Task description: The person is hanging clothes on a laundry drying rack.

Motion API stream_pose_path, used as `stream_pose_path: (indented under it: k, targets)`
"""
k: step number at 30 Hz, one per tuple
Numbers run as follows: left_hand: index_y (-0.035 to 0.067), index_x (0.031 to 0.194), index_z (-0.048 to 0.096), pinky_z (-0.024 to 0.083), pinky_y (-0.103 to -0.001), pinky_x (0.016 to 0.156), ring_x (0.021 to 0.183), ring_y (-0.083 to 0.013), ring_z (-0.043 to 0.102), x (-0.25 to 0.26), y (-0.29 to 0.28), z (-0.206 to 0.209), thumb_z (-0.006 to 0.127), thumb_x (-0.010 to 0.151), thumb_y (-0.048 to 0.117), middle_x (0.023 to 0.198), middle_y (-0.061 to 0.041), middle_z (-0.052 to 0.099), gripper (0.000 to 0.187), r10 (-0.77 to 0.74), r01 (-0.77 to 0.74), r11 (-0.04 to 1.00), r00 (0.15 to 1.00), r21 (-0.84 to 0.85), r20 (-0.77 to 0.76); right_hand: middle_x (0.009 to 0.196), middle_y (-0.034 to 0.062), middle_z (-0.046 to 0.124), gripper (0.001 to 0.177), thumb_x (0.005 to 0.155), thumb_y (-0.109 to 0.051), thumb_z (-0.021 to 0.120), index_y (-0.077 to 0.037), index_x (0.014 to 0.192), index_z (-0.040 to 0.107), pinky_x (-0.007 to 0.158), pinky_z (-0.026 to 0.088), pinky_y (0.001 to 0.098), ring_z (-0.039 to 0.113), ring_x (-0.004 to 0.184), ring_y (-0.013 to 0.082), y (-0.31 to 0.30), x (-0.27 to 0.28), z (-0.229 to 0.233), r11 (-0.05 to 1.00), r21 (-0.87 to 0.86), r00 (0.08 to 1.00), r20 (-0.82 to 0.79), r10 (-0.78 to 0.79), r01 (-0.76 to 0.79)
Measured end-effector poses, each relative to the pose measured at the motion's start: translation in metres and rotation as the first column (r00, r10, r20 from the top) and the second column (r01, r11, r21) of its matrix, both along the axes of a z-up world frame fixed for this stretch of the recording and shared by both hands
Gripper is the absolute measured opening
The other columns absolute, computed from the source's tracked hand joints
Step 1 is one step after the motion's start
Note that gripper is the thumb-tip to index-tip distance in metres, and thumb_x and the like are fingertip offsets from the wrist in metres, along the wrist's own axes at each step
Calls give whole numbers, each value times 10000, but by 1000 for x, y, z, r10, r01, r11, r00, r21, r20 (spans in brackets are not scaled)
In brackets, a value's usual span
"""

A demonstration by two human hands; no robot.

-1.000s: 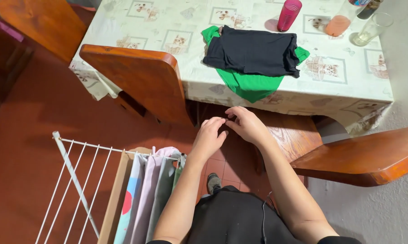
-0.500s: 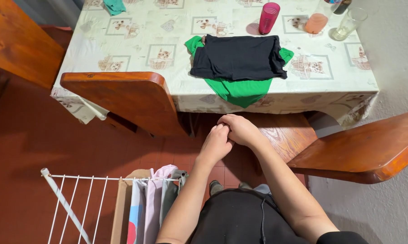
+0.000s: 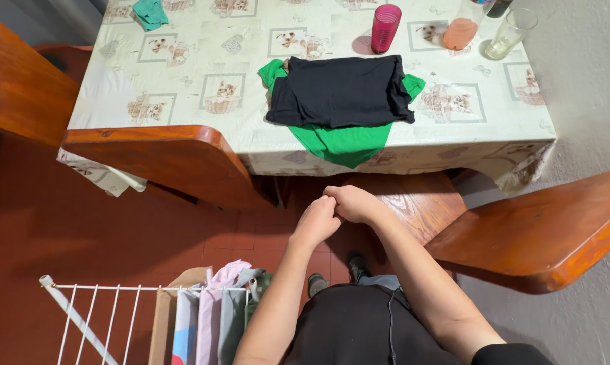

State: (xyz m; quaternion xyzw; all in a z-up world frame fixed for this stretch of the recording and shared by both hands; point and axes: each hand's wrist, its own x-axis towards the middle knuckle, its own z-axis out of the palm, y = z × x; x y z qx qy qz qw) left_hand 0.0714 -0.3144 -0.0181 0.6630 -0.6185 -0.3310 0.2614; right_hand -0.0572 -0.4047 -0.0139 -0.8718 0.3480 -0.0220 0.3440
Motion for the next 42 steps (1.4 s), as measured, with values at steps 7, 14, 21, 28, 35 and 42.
stream_pose_path:
  k: [7,14,21,28,35,42]
  targets:
    - [-20,1006,656,526,-479,872,1039,-399,654,-21,-45,1,730,828,147,1093,-204,688,255,-11,12,1000,999,-21,36,995,196,736,199,892,-136,628,-37,1063,658,806,529,490,690,961,400,-55,-19,-2,999,-13,981,-190,33,-36]
    - [1,1192,644,514,-454,949,1158,-373,618,-37,-89,2,730,838,151,1225,-180,656,395,23,-20,997,999,-69,46,1190,191,685,374,812,-243,745,-48,1125,684,931,530,444,662,1095,360,-117,-38,1,998,44,969,-245,-31,43]
    - [53,1316,623,455,-418,1077,1302,-319,532,-50,-119,-13,755,860,219,1377,-111,589,503,94,-98,993,994,63,59,1558,257,393,707,833,-382,781,-12,1390,551,1111,410,459,440,1386,430,-201,-81,-105,928,-62,910,-185,-372,367]
    - [73,1357,583,417,-444,1112,1380,-303,458,-42,-138,-45,759,864,242,1451,-75,522,550,77,-99,983,987,154,144,1575,288,359,862,858,-460,747,-77,1545,395,1253,200,496,183,1548,427,-226,-99,-155,942,-94,919,-206,-336,323]
    - [151,1477,507,368,-467,1182,1474,-352,349,-11,-163,-75,745,883,245,1608,-111,353,647,93,-135,953,982,270,163,1630,304,238,919,897,-464,720,-166,1637,263,1246,228,525,147,1545,501,-235,-85,-164,952,-102,882,-358,-306,289]
    - [179,1633,192,298,-475,1223,1567,-411,108,20,-200,-108,731,938,271,1693,-241,1,884,104,-200,922,953,331,286,1685,258,107,922,898,-622,670,-270,1633,240,1208,326,506,193,1527,499,-252,-76,-159,966,-30,779,-586,-224,255]
